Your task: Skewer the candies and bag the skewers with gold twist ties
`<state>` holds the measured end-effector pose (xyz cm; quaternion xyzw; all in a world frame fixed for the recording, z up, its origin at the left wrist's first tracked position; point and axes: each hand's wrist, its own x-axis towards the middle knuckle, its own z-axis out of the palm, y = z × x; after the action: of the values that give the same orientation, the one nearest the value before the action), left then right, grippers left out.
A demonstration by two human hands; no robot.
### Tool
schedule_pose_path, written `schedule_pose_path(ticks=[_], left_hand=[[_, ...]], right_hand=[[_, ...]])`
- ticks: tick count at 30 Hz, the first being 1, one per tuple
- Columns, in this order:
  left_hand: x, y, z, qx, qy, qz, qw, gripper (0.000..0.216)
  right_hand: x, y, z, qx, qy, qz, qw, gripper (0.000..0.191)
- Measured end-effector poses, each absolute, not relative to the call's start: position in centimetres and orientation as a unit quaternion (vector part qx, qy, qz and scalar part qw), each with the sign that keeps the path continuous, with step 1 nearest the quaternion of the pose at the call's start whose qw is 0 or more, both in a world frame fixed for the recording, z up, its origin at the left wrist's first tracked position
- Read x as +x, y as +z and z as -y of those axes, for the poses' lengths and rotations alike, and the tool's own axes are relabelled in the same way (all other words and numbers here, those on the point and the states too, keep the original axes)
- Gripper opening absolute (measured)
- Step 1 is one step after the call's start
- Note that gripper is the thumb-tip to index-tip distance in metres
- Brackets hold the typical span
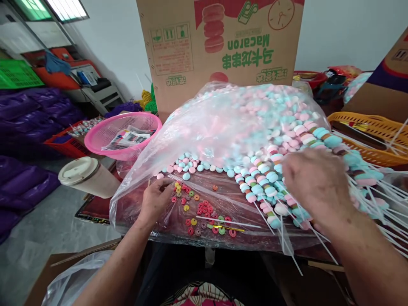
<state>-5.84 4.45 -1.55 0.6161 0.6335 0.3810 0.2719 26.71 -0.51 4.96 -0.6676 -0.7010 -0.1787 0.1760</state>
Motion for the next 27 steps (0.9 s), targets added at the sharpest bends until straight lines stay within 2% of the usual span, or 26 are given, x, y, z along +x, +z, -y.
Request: schedule_pose_path(ticks=[1,3,7,11,13,17,20,23,27], left_hand=[[-5.4,-1.3,-5.2,0.655,0.331,-0.639,0.230,0.017],[-4.2,-1.2,-6.8,0.708,0.236,-0.646,0.163,0.019],[-2.4,-1.7,-8.8,0.723,0.173,-0.655,0.139,0.014],[-3.6,-1.7,-8.7,0.706,0.193,-0.661,0.167,0.015],[-4.9,-1.4,-7.9,0.661,0.261,-0.660,0.242,0.020],[-6.8,-0.8,-5.7,0.435,0.471,-0.554,0.531,0.019],[-7.2,-0.5,-4.5,0.264,0.512,-0.471,0.667,0.017],[-7.2,-0.5,-3.9,0.178,0.513,-0.421,0.727,0.016],[-7.4,-0.7,-3.4,0.158,0.507,-0.418,0.737,0.017]], right_hand=[[25.2,4.1,0.9,-0.626,-0.107,0.754,0.170,0.029],[21.9,2.0,1.8,-0.534,0.057,0.837,0.103,0.024],[17.9,-1.4,2.9,-0.507,0.090,0.857,-0.018,0.017],[18.4,-0.7,2.0,-0.519,0.148,0.841,-0.030,0.021],[19.0,0.4,1.3,-0.527,0.181,0.830,-0.006,0.025],[18.2,2.4,-0.8,-0.485,0.236,0.842,0.014,0.022],[15.6,2.8,-3.9,-0.520,0.236,0.820,0.026,0.019],[12.1,1.8,-8.0,-0.618,0.196,0.760,0.048,0.021],[9.0,-0.3,-11.4,-0.640,0.196,0.741,0.061,0.021]])
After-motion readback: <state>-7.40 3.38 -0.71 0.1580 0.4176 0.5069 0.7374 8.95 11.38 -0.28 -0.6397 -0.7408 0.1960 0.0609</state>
